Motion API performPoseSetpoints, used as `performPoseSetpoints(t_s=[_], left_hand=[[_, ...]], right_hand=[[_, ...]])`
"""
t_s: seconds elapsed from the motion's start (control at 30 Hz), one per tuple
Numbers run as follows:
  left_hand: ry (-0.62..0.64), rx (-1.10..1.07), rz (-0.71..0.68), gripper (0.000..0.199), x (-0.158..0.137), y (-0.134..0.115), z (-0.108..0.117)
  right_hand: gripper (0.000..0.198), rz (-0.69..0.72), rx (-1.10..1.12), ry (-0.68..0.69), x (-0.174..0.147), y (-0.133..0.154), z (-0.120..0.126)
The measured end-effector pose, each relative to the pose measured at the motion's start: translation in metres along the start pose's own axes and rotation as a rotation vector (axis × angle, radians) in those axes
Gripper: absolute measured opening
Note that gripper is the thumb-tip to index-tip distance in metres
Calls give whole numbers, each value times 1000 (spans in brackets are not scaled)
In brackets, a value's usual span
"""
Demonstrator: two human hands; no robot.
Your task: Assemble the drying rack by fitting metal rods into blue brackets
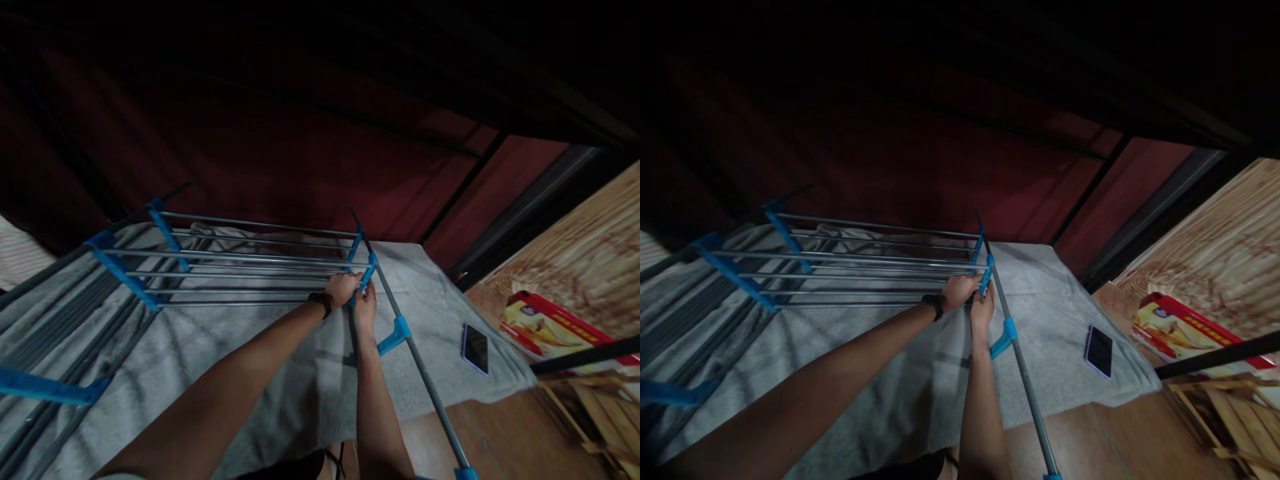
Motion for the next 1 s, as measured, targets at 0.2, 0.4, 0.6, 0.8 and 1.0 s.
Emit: performPoseSetpoints(t_s=[0.2, 0.4, 0.6, 0.8, 1.0], left_hand=[[10, -32, -11, 29, 3, 3, 0], [12, -4, -76, 29, 2, 0, 1], [-12, 23, -104, 29, 6, 2, -2], [-14, -2, -59, 29, 7, 1, -2], [24, -20, -30, 28, 5, -1, 4]], right_hand=[[48, 13, -97, 26, 8, 6, -1], [45, 16, -201, 47, 9, 9, 5], [42, 61, -229, 40, 7, 15, 6], [42, 36, -326, 53, 5, 19, 7], [42, 14, -386, 50, 4, 23, 6]])
Point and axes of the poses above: each hand's wrist, its own x-axis towards the middle knuckle, its own z-axis out of the back of the hand, y = z × x, the point moved 4 cm from there along x, towards the middle knuckle, and after that the axes turned 11 degrees about z, right-handed, at the moved point
